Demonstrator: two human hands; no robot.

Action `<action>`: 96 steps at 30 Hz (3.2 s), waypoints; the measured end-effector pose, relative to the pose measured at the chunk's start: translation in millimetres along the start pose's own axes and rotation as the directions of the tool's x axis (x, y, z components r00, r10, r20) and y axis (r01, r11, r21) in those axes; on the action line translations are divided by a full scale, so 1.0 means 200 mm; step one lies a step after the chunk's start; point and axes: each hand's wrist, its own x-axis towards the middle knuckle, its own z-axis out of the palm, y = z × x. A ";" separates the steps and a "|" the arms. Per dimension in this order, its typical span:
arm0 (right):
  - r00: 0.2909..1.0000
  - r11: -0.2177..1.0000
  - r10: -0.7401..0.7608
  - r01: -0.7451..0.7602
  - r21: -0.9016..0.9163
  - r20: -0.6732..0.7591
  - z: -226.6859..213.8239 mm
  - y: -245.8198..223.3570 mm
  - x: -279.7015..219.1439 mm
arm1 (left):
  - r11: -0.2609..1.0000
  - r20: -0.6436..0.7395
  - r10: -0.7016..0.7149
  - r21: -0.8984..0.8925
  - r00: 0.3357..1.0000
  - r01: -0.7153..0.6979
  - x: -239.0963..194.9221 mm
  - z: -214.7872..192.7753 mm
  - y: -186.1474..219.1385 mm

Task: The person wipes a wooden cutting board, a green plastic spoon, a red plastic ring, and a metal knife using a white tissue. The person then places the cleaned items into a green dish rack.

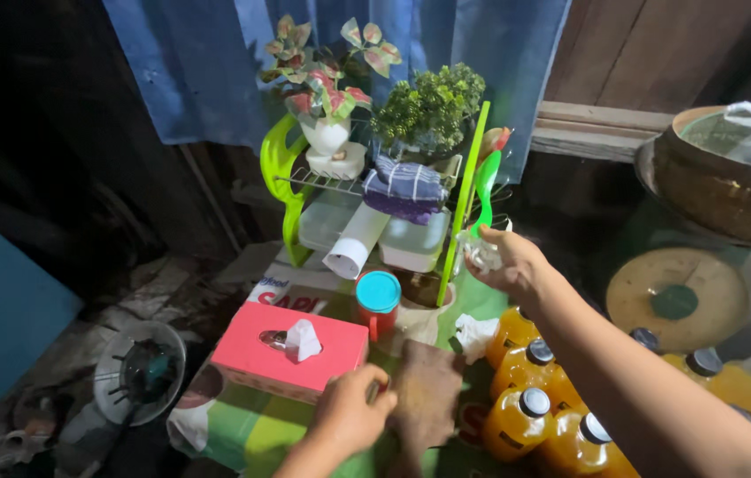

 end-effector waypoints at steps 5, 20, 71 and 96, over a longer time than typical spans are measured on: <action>0.998 0.993 0.050 -0.054 -0.109 -0.039 -0.01 0.37 -0.58 | 0.823 -0.008 -0.071 -0.566 0.997 0.054 0.20 0.00 0.09; 0.984 0.877 -0.123 0.047 -0.478 -0.130 -0.10 1.00 -0.87 | 0.539 0.506 -0.036 -0.716 0.862 0.443 0.48 -0.06 0.08; 0.913 0.987 0.033 -0.094 -0.129 -0.406 -0.19 0.94 -0.29 | 0.780 0.730 0.081 -0.470 0.678 0.413 0.63 -0.34 -0.21; 0.807 0.955 -0.271 0.154 -0.255 -0.525 -0.31 0.76 -0.12 | 0.391 0.814 -0.076 -0.506 0.575 0.768 0.64 -0.18 -0.19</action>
